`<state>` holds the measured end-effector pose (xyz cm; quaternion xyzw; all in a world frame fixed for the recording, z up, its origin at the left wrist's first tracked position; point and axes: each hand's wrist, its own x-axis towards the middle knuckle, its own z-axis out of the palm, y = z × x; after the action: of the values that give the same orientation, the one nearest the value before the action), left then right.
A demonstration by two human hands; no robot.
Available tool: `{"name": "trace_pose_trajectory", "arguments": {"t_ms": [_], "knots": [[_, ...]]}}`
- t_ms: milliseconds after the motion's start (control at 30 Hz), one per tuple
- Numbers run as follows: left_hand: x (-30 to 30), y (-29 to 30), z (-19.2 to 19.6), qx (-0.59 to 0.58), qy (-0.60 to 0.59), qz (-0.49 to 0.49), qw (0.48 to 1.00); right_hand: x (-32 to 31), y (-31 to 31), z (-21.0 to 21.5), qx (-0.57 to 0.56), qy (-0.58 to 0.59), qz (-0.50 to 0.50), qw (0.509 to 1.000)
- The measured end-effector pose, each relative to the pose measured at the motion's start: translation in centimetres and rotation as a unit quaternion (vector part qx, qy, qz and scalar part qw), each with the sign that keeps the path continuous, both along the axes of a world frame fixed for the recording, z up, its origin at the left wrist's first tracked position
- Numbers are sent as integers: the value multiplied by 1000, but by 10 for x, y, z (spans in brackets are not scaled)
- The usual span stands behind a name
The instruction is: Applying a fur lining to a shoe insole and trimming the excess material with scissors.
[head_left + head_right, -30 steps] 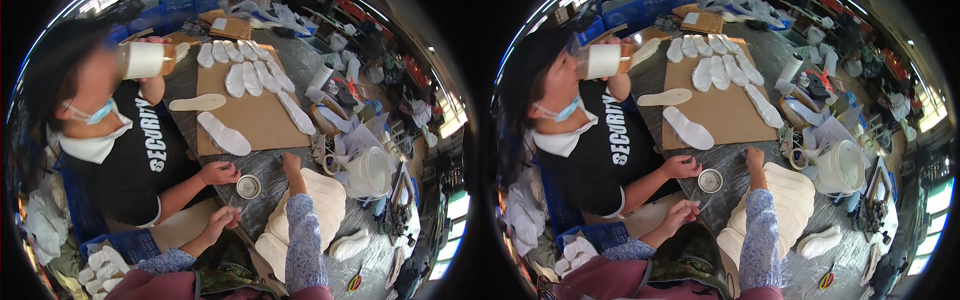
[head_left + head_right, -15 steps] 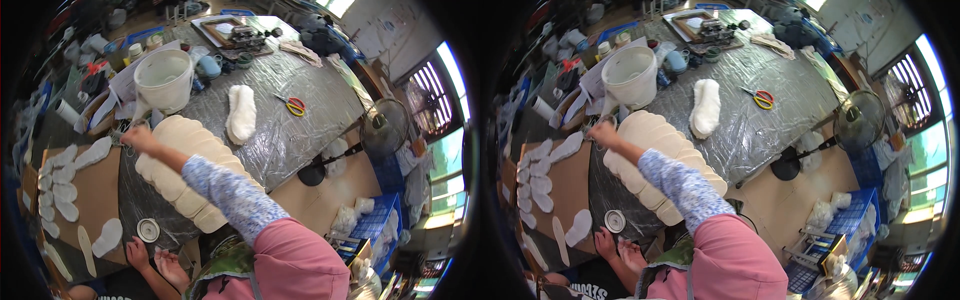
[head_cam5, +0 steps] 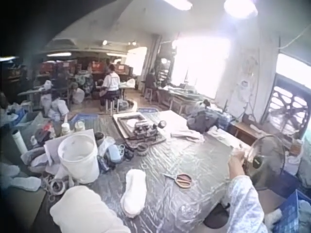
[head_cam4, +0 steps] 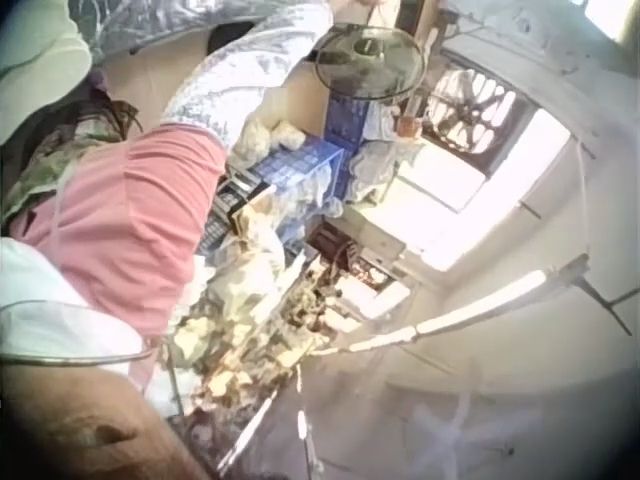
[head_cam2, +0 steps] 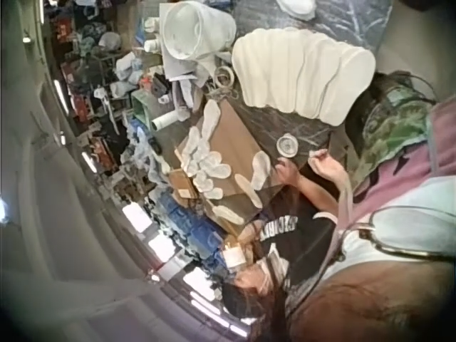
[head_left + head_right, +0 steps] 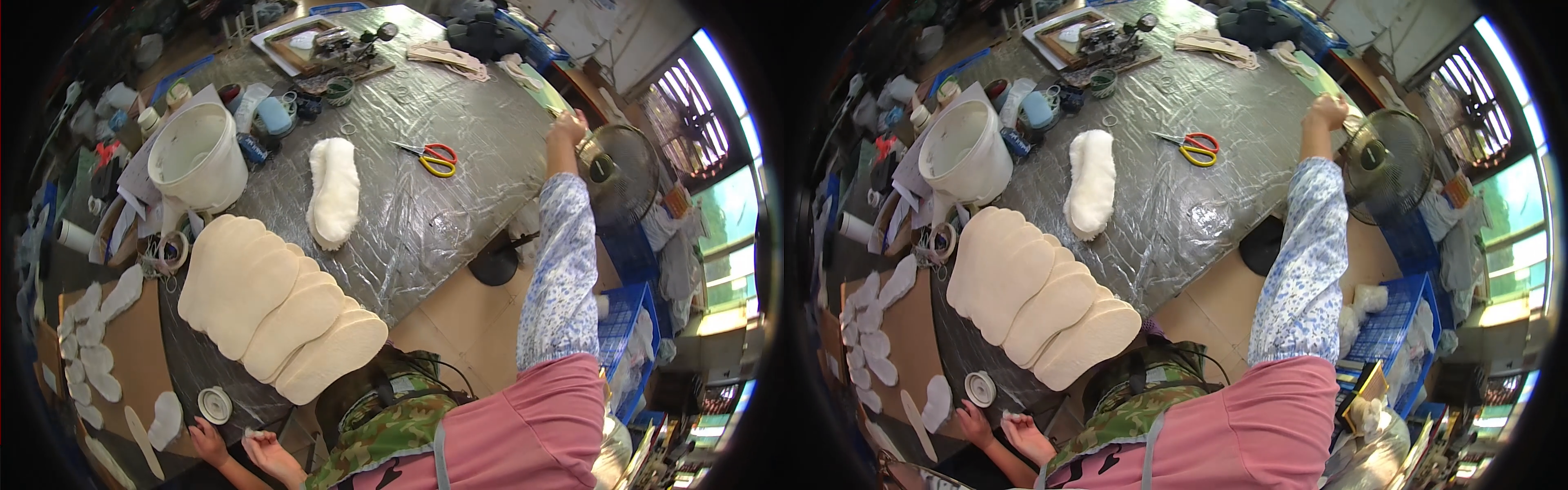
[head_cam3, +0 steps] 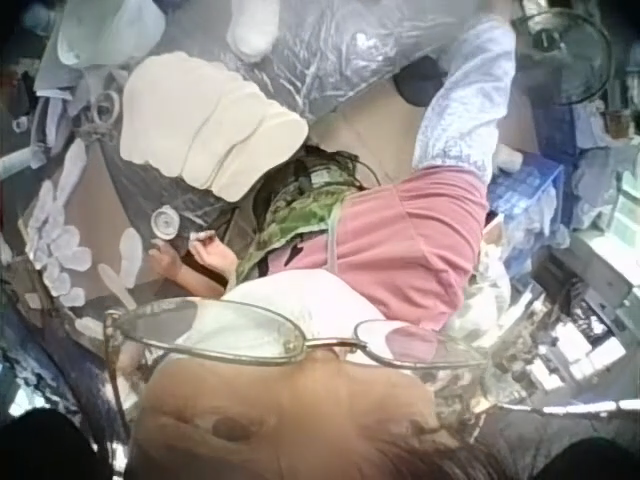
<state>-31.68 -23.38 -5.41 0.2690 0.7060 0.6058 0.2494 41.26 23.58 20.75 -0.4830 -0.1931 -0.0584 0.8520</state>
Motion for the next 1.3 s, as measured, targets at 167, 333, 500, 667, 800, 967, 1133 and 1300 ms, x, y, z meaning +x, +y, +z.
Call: {"name": "trace_pose_trajectory", "arguments": {"t_ms": [167, 333, 500, 667, 800, 967, 1133, 1300], "knots": [[31, 19, 84, 85, -172, 24, 981, -325, 67, -168, -255, 56, 472, 842], [49, -9, 66, 146, -210, 97, 962, -595, -19, -179, -351, -11, 795, 495], [58, -91, 71, 191, -207, 203, 938, -782, -159, -238, -403, -49, 881, 241], [47, -109, 98, 145, -136, 236, 951, -856, -193, -264, -472, 7, 848, 240], [7, -111, 114, 151, -86, 211, 962, -891, -201, -284, -513, 44, 810, 282], [-21, -101, 105, 147, -108, 156, 971, -909, -199, -299, -511, 65, 789, 334], [-29, -95, 89, 132, -163, 129, 969, -925, -209, -293, -524, 110, 792, 294], [-41, -84, 88, 116, -174, 107, 972, -930, -210, -288, -467, 173, 824, 270]]}}
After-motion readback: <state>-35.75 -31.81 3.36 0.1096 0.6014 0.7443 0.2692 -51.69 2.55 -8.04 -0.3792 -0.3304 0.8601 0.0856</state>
